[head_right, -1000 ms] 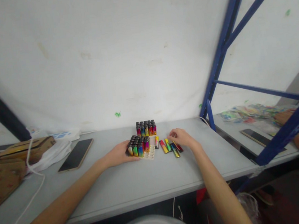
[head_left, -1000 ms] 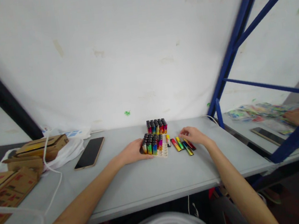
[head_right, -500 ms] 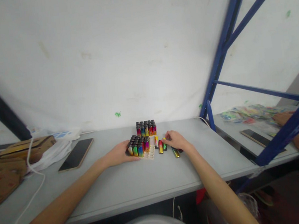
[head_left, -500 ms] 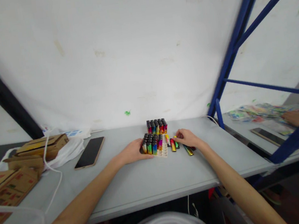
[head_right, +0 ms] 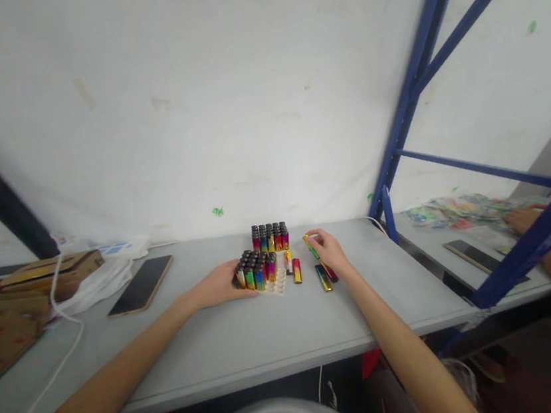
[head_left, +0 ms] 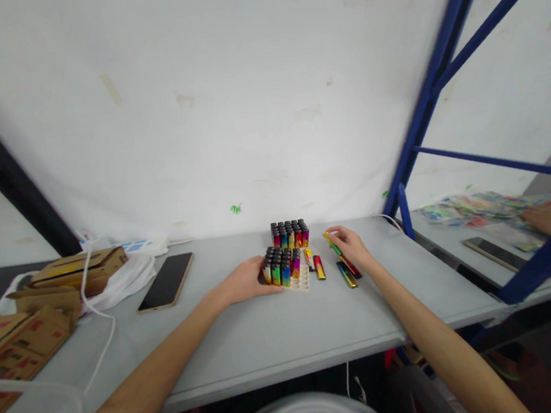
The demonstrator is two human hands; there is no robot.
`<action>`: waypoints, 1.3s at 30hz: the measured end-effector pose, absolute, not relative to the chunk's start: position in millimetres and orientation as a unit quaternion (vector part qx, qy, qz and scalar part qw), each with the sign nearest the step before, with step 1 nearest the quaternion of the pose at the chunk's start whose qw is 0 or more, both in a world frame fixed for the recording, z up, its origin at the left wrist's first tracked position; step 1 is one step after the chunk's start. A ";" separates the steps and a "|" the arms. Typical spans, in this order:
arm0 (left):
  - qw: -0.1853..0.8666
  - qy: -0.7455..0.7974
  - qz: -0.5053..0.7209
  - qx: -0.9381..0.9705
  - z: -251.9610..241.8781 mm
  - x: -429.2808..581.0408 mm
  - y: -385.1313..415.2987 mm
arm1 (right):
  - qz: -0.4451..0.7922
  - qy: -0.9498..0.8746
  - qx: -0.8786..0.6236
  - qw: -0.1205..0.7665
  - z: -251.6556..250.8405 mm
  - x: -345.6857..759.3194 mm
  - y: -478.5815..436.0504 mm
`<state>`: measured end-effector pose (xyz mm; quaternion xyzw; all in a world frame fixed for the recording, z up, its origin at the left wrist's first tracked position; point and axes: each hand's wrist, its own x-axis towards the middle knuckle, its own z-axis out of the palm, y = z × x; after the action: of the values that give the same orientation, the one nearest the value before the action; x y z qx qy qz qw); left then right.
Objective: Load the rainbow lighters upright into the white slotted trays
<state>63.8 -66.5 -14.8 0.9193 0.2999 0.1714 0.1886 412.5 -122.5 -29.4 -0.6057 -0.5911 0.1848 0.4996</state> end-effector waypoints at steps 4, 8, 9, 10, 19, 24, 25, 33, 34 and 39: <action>0.184 0.292 0.184 0.921 -16.1 63.8 -65.6 | 0.291 -0.529 -0.566 0.561 -26.3 406.9 -124.1; 0.184 0.294 0.176 0.921 -17.2 63.9 -64.6 | 0.378 -0.512 -0.531 0.560 -22.7 398.1 -130.0; 0.183 0.294 0.176 0.921 -17.4 63.9 -64.4 | 0.389 -0.515 -0.525 0.555 -21.8 395.9 -131.7; 0.183 0.293 0.179 0.921 -17.6 63.8 -64.3 | 0.394 -0.518 -0.522 0.552 -21.0 393.8 -133.2; 0.179 0.291 0.177 0.923 -16.8 63.2 -65.2 | 0.380 -0.503 -0.505 0.590 -18.0 384.2 -134.3; 0.189 0.294 0.172 0.921 -15.9 63.3 -65.8 | 0.360 -0.549 -0.516 0.550 -18.9 385.2 -133.4; 0.191 0.296 0.173 0.920 -16.1 63.3 -65.6 | 0.355 -0.559 -0.520 0.539 -19.3 384.7 -133.4; 0.193 0.292 0.185 0.918 -16.6 63.3 -65.4 | 0.357 -0.600 -0.511 0.502 -24.8 368.4 -133.3; 0.192 0.294 0.182 0.919 -16.5 63.4 -65.4 | 0.353 -0.601 -0.520 0.494 -25.7 367.1 -133.3; 0.190 0.290 0.170 0.923 -17.2 63.6 -64.2 | 0.253 -0.631 -0.556 0.478 -24.8 366.0 -134.4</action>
<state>63.6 -64.2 -17.2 0.9226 0.2896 0.1704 0.1898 366.0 -134.4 -24.8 -0.5563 -0.6310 0.2528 0.4780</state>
